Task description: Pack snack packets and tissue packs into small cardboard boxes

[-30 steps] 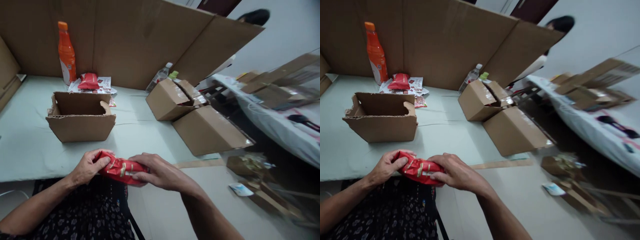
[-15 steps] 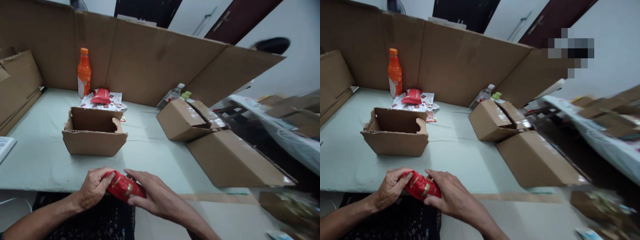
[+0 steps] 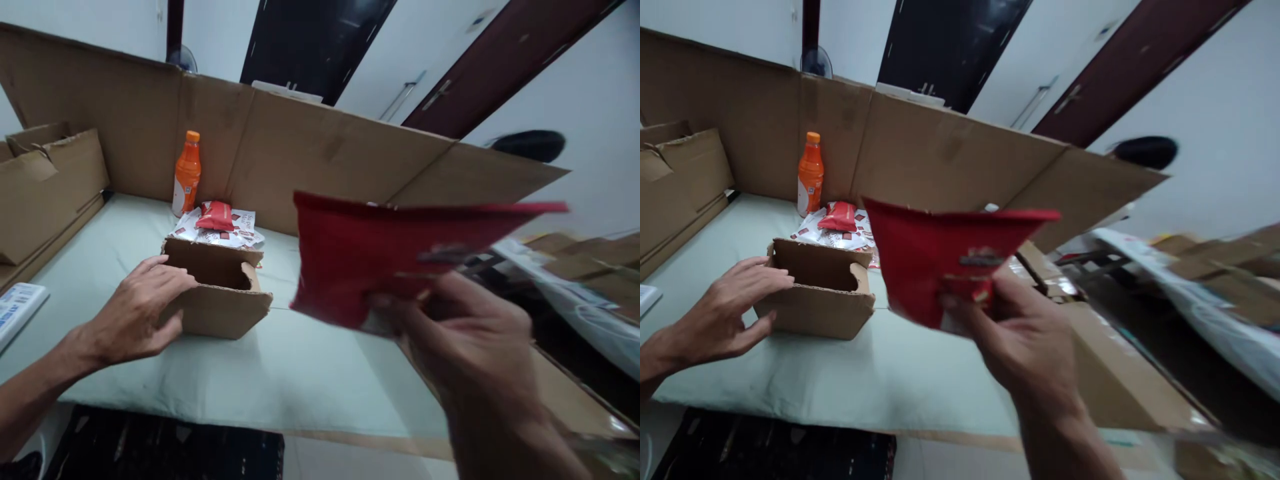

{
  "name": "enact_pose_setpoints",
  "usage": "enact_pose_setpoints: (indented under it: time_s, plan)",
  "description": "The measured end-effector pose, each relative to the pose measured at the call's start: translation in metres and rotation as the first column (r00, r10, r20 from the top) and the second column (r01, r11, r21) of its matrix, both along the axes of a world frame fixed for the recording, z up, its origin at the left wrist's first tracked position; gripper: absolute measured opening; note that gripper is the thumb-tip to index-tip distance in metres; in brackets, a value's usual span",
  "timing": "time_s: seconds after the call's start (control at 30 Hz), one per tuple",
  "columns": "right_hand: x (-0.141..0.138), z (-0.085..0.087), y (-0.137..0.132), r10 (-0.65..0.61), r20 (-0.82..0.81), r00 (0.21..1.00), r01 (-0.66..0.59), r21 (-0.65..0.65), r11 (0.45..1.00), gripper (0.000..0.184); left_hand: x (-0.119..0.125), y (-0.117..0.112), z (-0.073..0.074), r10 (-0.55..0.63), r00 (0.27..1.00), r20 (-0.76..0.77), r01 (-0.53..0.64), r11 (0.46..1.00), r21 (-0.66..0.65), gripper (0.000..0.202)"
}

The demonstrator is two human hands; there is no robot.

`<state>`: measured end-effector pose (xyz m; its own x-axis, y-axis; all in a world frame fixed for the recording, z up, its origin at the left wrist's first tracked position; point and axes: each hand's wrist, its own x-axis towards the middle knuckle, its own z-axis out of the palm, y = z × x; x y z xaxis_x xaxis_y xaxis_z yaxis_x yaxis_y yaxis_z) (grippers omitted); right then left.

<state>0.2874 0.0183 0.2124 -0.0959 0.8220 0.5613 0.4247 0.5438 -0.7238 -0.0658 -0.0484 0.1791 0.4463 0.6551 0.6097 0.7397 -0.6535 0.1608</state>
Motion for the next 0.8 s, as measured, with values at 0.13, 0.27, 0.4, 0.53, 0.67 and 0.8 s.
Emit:
enact_pose_setpoints:
  time_s: [0.13,0.27,0.4,0.53,0.67,0.8]
  plan:
    - [-0.082,0.01,0.036,0.261,-0.106,0.959,-0.253,0.084,0.964,0.016,-0.004,0.012,0.0,0.092,0.996,0.019,-0.092,0.996,-0.014,0.024]
    - [-0.127,-0.006,0.064,0.489,-0.032,0.872,-0.49,-0.076,0.868,0.016,-0.007,0.01,-0.004,0.137,0.99,-0.023,-0.137,0.99,-0.026,0.03]
    - [-0.127,-0.013,0.068,0.518,0.311,0.797,-0.469,-0.222,0.855,0.011,-0.014,0.007,-0.009,0.16,0.97,-0.183,-0.159,0.987,0.018,0.017]
    - [-0.132,-0.001,0.059,0.441,0.75,0.493,-0.308,-0.324,0.894,0.017,-0.017,0.004,-0.014,0.182,0.954,-0.239,-0.166,0.982,0.086,0.025]
    - [-0.159,-0.004,0.061,0.409,0.904,0.129,-0.205,-0.379,0.902,0.021,-0.016,0.002,-0.016,0.16,0.961,-0.224,-0.15,0.987,0.061,0.025]
    - [-0.189,-0.032,0.072,0.446,0.895,0.012,-0.245,-0.43,0.869,0.027,-0.017,0.004,-0.015,0.085,0.976,-0.203,-0.089,0.996,-0.01,0.018]
